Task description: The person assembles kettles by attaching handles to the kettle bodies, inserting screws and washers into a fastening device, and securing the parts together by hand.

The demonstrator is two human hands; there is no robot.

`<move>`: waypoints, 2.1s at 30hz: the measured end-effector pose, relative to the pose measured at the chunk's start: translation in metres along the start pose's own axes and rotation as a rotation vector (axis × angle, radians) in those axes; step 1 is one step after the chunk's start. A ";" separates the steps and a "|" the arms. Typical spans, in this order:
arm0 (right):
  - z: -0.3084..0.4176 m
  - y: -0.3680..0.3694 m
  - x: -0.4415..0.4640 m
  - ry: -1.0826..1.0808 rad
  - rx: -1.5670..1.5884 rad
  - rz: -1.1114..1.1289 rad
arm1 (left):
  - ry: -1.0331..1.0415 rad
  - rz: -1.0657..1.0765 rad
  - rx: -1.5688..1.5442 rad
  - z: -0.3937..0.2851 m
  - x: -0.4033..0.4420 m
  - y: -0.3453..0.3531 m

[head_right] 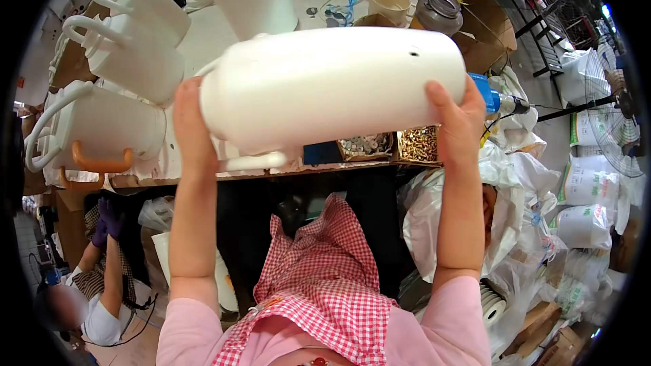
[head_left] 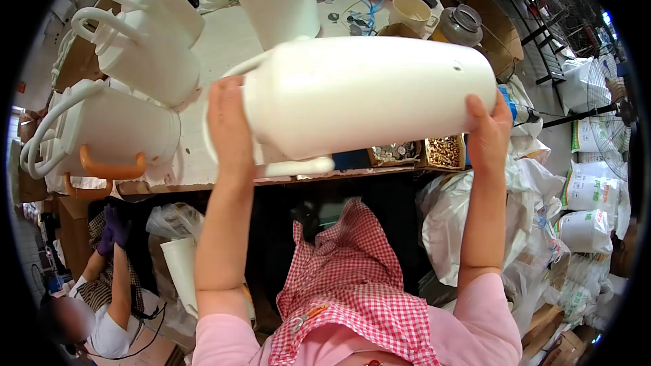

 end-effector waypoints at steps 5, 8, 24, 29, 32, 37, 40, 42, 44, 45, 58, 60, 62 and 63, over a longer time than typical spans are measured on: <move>0.003 -0.044 0.005 -0.003 0.026 -0.033 | -0.061 0.048 -0.183 0.018 -0.014 0.048; 0.000 -0.047 0.006 -0.006 0.019 -0.042 | -0.100 0.035 -0.173 0.017 -0.014 0.052; -0.002 -0.037 0.005 0.118 -0.113 0.004 | -0.151 0.067 -0.113 0.035 -0.007 0.057; 0.008 -0.025 0.006 0.104 -0.118 0.023 | -0.105 0.127 0.163 0.039 -0.004 0.052; 0.009 -0.031 0.002 0.087 -0.206 0.002 | 0.497 0.113 0.426 0.021 0.016 0.042; 0.022 -0.077 -0.022 -0.118 -0.138 -0.049 | 0.497 0.387 0.329 -0.057 -0.006 0.115; 0.012 -0.187 -0.082 0.039 -0.308 -0.329 | 0.468 0.462 0.370 -0.049 -0.005 0.127; -0.038 -0.263 -0.130 0.345 -0.385 -0.370 | 0.455 0.479 0.361 -0.042 -0.001 0.126; -0.095 -0.305 -0.189 0.578 -0.441 -0.495 | 0.458 0.501 0.413 -0.045 -0.005 0.130; -0.134 -0.325 -0.213 0.648 -0.504 -0.491 | 0.407 0.515 0.349 -0.040 -0.004 0.130; -0.164 -0.286 -0.177 0.279 -1.288 -0.306 | 0.353 0.544 0.400 -0.035 0.000 0.125; -0.126 -0.292 -0.208 0.102 -0.804 -0.520 | 0.408 0.562 0.342 -0.032 0.003 0.128; -0.092 -0.272 -0.217 -0.017 -0.668 -0.482 | 0.367 0.555 0.300 -0.022 0.007 0.127; -0.078 -0.263 -0.219 -0.060 -0.697 -0.469 | 0.331 0.535 0.281 -0.020 0.009 0.126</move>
Point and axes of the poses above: each hand's wrist, its own x-axis towards the middle knuckle, its own y-axis out of the palm, z = x × y, the point moved 9 cm from there along x, towards the middle knuckle, and after that the axes turned 9 degrees about y, right-handed, at the moved point
